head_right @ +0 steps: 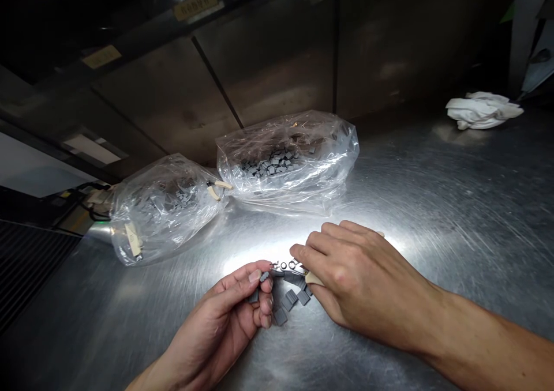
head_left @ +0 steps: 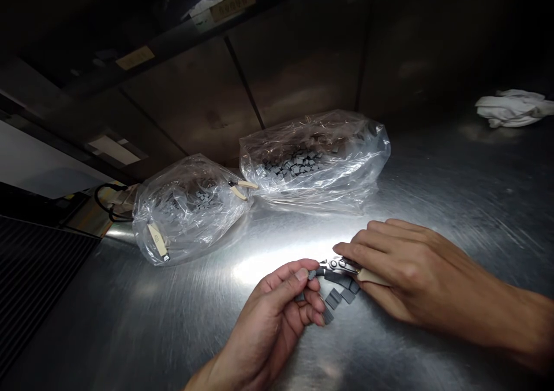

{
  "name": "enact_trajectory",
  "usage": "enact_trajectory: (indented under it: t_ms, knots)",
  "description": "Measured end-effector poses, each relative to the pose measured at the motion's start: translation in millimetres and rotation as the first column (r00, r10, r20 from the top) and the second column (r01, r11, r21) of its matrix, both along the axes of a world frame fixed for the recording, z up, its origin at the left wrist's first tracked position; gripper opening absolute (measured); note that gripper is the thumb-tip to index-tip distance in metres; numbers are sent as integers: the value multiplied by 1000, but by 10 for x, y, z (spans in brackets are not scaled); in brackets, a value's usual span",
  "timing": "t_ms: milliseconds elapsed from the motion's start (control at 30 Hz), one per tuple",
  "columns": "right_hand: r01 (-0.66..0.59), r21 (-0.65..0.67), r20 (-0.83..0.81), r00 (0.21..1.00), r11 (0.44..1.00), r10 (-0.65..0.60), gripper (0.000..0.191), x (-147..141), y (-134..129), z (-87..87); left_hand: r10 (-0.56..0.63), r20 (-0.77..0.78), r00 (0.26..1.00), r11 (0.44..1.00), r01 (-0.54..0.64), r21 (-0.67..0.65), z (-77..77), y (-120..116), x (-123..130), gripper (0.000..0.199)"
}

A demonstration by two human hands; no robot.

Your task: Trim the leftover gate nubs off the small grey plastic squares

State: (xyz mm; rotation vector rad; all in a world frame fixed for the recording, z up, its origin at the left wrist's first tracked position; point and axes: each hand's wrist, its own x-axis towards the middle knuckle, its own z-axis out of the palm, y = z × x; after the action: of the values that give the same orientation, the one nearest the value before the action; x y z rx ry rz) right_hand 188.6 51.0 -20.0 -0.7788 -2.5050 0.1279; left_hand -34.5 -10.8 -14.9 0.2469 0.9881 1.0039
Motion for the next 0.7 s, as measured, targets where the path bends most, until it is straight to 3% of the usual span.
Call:
enact_trajectory:
  t_ms: [700]
  knots:
    - [-6, 6, -23, 1000, 1000, 6, 25, -7, -16, -29, -61, 46, 997, 997, 58, 60, -10, 1, -28, 15]
